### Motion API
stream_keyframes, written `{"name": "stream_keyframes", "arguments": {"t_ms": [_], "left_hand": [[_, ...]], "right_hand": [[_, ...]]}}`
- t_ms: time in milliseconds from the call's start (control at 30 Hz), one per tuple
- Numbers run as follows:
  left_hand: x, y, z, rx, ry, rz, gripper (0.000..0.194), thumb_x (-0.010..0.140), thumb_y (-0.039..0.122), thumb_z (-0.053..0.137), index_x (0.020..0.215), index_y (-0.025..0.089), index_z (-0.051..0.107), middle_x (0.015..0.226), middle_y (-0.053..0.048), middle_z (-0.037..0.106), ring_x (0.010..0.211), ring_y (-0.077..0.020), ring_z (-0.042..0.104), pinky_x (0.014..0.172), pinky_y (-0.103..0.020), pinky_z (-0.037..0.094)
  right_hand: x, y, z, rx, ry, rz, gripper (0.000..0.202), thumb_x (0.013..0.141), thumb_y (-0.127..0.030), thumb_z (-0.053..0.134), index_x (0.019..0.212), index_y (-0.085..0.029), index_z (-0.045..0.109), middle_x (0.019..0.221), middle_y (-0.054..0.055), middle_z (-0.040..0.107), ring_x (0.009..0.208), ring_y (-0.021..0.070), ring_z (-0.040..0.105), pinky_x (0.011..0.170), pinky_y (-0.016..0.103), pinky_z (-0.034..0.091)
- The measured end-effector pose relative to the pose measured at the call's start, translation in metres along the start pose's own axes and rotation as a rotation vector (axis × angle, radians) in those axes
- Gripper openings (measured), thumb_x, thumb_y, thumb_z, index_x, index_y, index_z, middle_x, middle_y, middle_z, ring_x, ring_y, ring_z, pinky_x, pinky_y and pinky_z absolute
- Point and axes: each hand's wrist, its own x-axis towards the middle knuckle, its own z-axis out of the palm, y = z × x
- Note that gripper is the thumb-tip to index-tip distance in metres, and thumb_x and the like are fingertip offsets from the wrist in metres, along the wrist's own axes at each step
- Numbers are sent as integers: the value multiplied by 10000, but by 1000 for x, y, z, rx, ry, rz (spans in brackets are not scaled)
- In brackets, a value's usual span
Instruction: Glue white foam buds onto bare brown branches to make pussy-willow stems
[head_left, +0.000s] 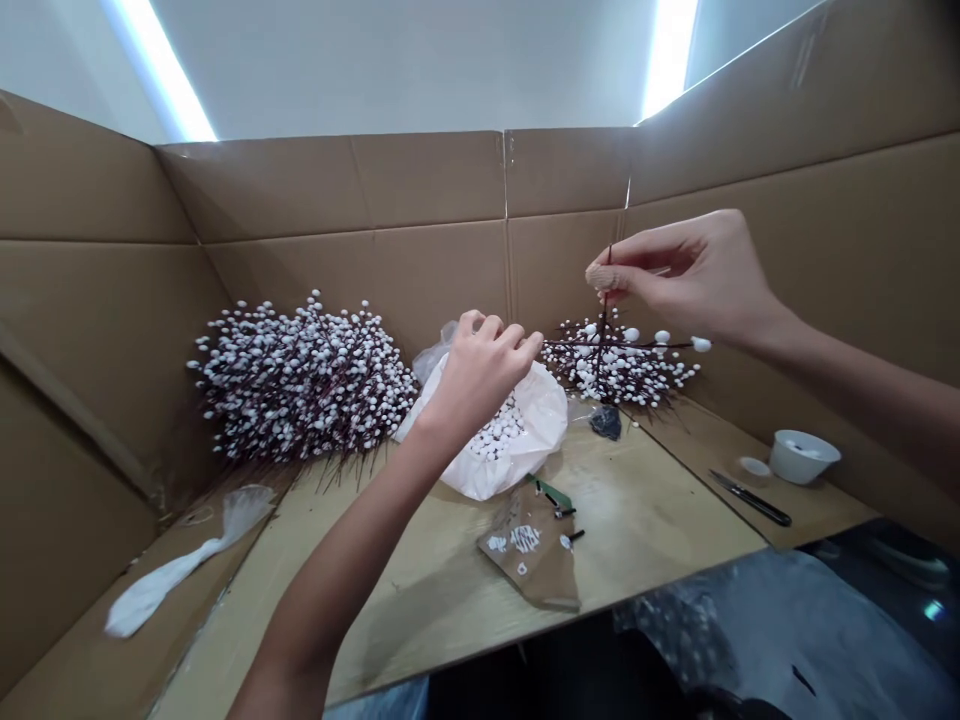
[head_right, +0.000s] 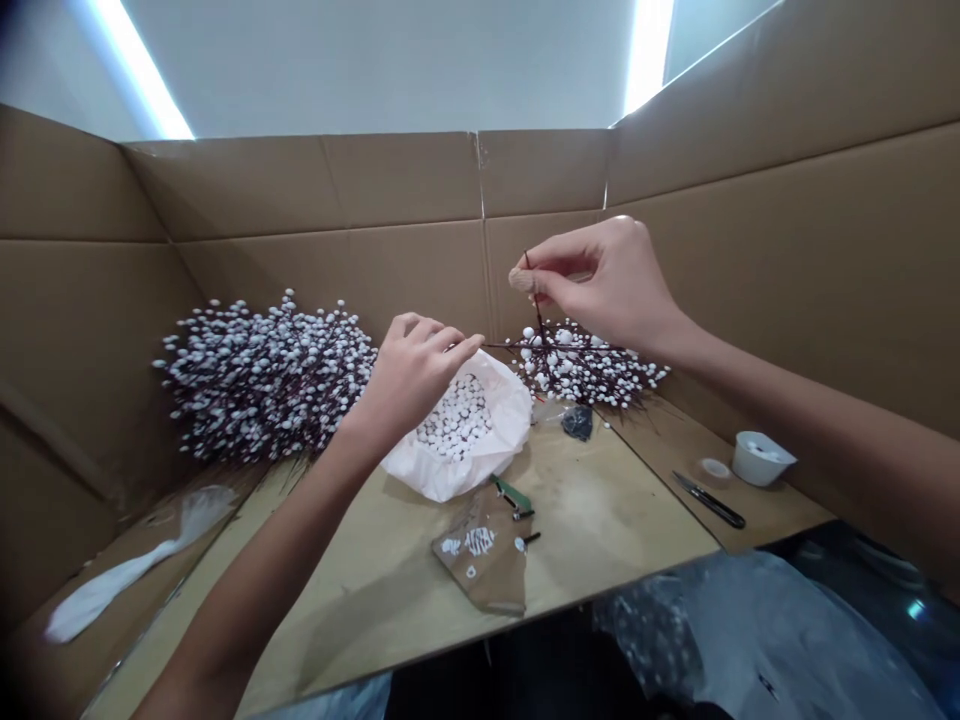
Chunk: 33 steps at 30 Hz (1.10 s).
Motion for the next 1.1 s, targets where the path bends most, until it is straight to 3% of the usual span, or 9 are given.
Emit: {"name": "stream_keyframes", "arguments": {"t_ms": [267,500,667,833,933,1100], "left_hand": [[-21,4,-3,35,-24,80,257,844,12,488,1019,132,633,861,-73,689,772,-202,582,644,-297,383],[-32,10,2,28,135,87,322,864,3,386,944,143,664,818,-79,690,711,-189,571,622,-312,400],[-38,17,4,-34,299,132,247,881,52,446,916,159,665,796,-59,696,750,-185,597,640,-300,416],[-38,19,6,-27,318,116,257,873,54,452,927,177,670,797,-47,701,764,-177,605,659,-298,437],[-35,16,12,28,226,100,297,846,16,425,902,160,679,763,-49,700,716,-171,596,614,-284,428],[-14,6,29,8,32,73,354,775,-30,439,980,138,674,828,-66,715,756,-197,606,630,-300,433]], "right_hand": [[-6,9,-14,233,-45,93,147,725,-287,759,674,-156,718,664,33,665,599,138,626,613,299,595],[-21,9,-21,214,-85,151,117,738,-254,739,694,-147,726,665,37,676,608,129,632,615,263,588],[-24,18,-21,192,-141,221,118,731,-287,746,679,-183,733,657,30,684,605,135,643,621,270,603],[-21,33,-24,280,-125,357,170,686,-317,792,728,-161,740,694,62,699,638,162,665,641,295,611],[-16,42,-32,310,27,353,231,647,-321,822,731,-126,729,690,77,689,615,158,657,622,292,603],[-2,72,-72,200,641,85,230,661,-329,811,659,-160,654,679,51,653,636,166,660,694,374,591]]}}
